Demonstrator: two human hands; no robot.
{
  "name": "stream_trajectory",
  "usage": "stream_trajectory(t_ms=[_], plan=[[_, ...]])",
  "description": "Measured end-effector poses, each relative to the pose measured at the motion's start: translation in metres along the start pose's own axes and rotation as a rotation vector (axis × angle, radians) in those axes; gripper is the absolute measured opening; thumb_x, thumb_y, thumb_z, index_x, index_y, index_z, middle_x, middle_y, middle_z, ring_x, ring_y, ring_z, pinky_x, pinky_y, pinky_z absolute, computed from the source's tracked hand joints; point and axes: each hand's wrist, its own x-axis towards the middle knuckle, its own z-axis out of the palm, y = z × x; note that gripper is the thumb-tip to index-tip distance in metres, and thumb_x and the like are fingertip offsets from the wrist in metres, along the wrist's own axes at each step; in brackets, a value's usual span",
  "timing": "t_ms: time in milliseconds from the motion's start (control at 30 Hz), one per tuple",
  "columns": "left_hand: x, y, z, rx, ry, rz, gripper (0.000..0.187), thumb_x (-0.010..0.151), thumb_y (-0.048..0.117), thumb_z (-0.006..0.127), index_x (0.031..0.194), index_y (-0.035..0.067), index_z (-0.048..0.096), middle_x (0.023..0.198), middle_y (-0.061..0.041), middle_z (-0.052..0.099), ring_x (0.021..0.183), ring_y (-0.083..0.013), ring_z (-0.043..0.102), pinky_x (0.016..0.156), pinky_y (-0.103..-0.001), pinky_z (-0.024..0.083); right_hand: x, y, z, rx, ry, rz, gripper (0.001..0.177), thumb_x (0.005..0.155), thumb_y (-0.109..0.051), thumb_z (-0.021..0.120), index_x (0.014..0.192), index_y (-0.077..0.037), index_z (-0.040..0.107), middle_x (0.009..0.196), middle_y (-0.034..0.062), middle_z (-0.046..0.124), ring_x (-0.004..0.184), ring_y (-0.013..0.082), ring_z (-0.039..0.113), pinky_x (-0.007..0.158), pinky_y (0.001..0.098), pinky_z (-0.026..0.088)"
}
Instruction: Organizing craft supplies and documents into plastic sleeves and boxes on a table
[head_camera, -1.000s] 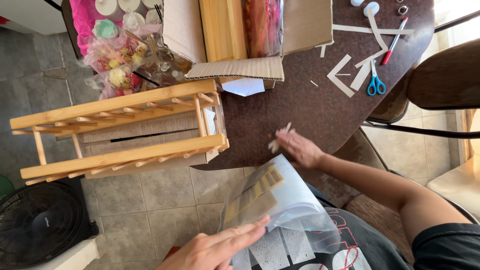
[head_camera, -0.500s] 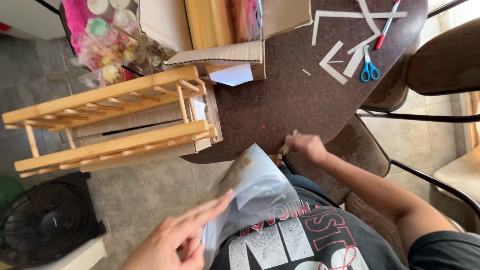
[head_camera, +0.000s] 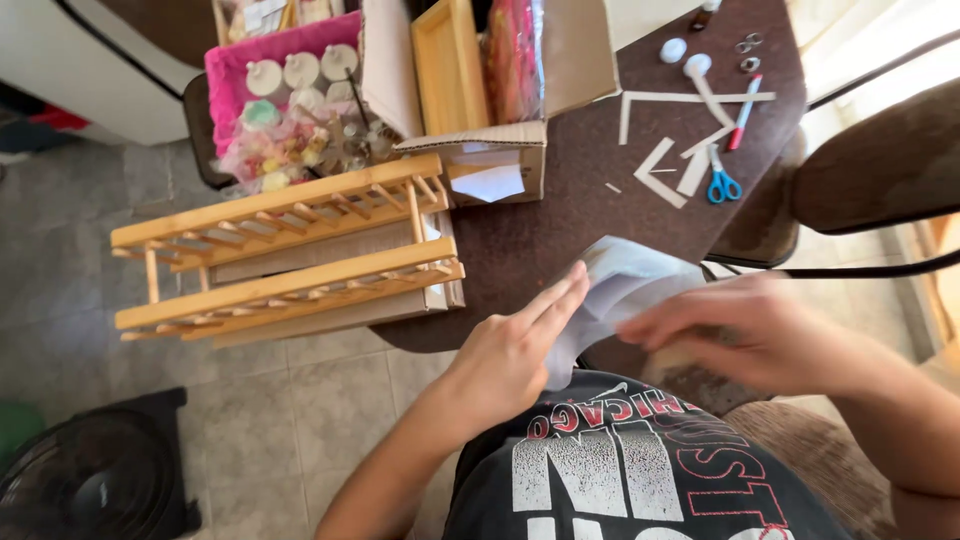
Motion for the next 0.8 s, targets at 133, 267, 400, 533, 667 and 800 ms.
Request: stream_trajectory(t_ms=[133, 267, 400, 533, 667, 800], plan=[[0.024, -0.008, 0.027, 0.146, 0.072, -0.032, 0.094, 0.073, -0.018, 0.050, 0.161, 0.003, 0.025, 0.172, -0.008, 0.019, 0.079, -0.0377, 0.071, 0.059, -0.048, 0.055, -0.010, 0.030, 0.021, -0.174, -0.228, 0.139, 0.014, 0.094, -0.023, 0.063, 0.089, -0.012, 0.071, 0.137, 0.0075, 0.070, 0.083, 0.0205, 0.083, 0.073, 0.0333, 0.063], [0.042, 0.004, 0.037, 0.138, 0.061, 0.003, 0.092, 0.080, -0.032, 0.036, 0.163, 0.004, 0.018, 0.174, -0.006, 0.016, 0.044, -0.0120, 0.048, 0.043, -0.025, 0.046, -0.037, 0.063, 0.029, -0.249, -0.246, 0.235, 0.016, 0.095, -0.022, 0.064, 0.086, -0.010, 0.070, 0.136, 0.0102, 0.070, 0.104, 0.0279, 0.078, 0.088, 0.0408, 0.060], [0.059, -0.021, 0.107, 0.143, -0.003, 0.117, 0.084, 0.087, -0.022, 0.041, 0.164, 0.003, 0.017, 0.175, -0.010, 0.014, 0.046, -0.0262, 0.059, 0.042, -0.041, 0.050, -0.096, 0.110, 0.039, -0.322, -0.337, 0.497, 0.016, 0.094, -0.031, 0.065, 0.097, -0.018, 0.075, 0.106, -0.0017, 0.076, 0.085, 0.0217, 0.077, 0.077, 0.0382, 0.059], [0.072, -0.050, 0.175, -0.066, 0.033, 0.171, 0.093, 0.079, -0.008, 0.057, 0.164, 0.006, 0.022, 0.174, -0.008, 0.021, 0.096, -0.0395, 0.074, 0.064, -0.048, 0.059, -0.133, 0.108, 0.054, 0.212, 0.028, 0.596, 0.011, 0.089, -0.020, 0.071, 0.084, -0.010, 0.073, 0.145, 0.0110, 0.066, 0.124, 0.0227, 0.069, 0.101, 0.0381, 0.051], [0.077, -0.059, 0.211, -0.221, 0.047, 0.157, 0.097, 0.075, -0.001, 0.052, 0.166, 0.015, 0.023, 0.173, -0.002, 0.024, 0.115, -0.0444, 0.065, 0.091, -0.054, 0.061, -0.175, 0.153, 0.132, 1.145, 0.763, 0.437, 0.004, 0.091, 0.002, 0.062, 0.095, 0.001, 0.061, 0.149, 0.0333, 0.055, 0.139, 0.0482, 0.052, 0.114, 0.0577, 0.038], [0.082, -0.053, 0.216, -0.214, 0.038, 0.174, 0.098, 0.075, -0.003, 0.055, 0.166, 0.015, 0.024, 0.173, -0.001, 0.025, 0.122, -0.0424, 0.063, 0.092, -0.052, 0.061, -0.184, 0.190, 0.168, 1.507, 0.870, 0.310, 0.025, 0.089, -0.006, 0.064, 0.112, -0.001, 0.057, 0.142, 0.0266, 0.061, 0.135, 0.0410, 0.055, 0.117, 0.0532, 0.034]])
